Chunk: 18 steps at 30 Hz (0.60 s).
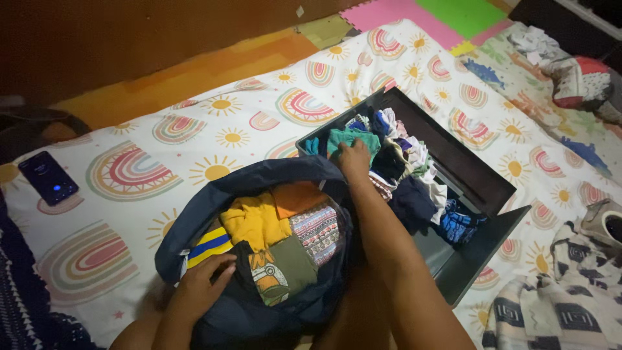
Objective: The person sits on a bed and packs baby clothes from an open storage box into a dark fabric bag on their lap, placing folded garments one at a time and arranging them inside the bag.
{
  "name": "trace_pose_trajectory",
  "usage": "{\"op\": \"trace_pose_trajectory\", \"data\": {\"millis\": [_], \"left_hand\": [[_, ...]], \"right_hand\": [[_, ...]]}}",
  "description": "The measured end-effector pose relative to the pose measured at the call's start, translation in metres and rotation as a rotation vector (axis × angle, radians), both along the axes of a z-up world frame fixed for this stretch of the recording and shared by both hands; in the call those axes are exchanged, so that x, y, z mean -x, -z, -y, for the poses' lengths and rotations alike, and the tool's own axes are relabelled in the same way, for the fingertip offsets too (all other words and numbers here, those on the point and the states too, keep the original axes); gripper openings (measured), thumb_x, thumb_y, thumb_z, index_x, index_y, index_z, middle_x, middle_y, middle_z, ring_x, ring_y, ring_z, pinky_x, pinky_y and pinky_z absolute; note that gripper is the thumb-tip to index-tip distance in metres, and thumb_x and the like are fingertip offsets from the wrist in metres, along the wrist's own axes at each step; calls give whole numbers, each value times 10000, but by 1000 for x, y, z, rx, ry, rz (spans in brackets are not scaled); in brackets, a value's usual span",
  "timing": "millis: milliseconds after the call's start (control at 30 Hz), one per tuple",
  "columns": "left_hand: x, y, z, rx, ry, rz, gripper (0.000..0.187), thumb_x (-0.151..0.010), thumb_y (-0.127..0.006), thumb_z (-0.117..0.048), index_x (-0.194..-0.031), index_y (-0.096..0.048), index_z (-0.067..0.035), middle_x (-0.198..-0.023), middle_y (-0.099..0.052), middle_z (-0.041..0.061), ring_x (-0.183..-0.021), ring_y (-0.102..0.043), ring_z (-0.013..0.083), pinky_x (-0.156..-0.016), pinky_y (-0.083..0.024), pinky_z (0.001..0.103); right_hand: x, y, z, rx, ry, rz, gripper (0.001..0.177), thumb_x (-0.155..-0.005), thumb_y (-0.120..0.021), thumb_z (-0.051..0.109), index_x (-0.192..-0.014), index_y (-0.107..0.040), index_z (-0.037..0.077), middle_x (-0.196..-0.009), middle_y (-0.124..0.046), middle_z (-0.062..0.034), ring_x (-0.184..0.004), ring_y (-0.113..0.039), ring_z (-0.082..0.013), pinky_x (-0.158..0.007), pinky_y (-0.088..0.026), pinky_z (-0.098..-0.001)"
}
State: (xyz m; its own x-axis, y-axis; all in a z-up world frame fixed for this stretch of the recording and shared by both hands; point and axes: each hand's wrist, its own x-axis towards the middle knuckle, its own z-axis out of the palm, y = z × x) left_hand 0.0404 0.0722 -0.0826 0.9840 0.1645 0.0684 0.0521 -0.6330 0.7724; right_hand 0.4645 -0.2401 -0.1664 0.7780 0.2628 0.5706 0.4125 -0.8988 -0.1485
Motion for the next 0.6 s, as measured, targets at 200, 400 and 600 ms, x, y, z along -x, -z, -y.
{"op": "trace_pose_trajectory", "data": {"millis": [200,400,600], "left_hand": [[0,-3,1,24,3,-40,282,-878,-706,-217,-1132,-716,-95,-1065,-774,96,-985,-769,240,-866,-581,342],[-1,4,-2,4,4,-1,287,-869,-726,-209,-1129,-722,-86,-1055,-770,97,-966,-757,231,-851,-576,333],[-6,11,-3,42,-17,15,277,-870,-733,-208,-1116,-730,-82,-1040,-778,86,-938,-772,206,-842,-584,321]], "right_hand": [[12,-20,-2,-98,33,-44,124,-804,-705,239,-859,-807,193,-1109,-675,-158,-1023,-631,-399,-840,-528,-521],[-5,-14,19,-458,7,-286,156,-858,-761,214,-907,-708,76,-929,-680,-138,-904,-662,-320,-804,-538,-446],[-19,-29,77,-1440,-592,-504,118,-1026,-668,133,-1138,-639,154,-1015,-684,-53,-959,-635,-230,-856,-536,-401]]}}
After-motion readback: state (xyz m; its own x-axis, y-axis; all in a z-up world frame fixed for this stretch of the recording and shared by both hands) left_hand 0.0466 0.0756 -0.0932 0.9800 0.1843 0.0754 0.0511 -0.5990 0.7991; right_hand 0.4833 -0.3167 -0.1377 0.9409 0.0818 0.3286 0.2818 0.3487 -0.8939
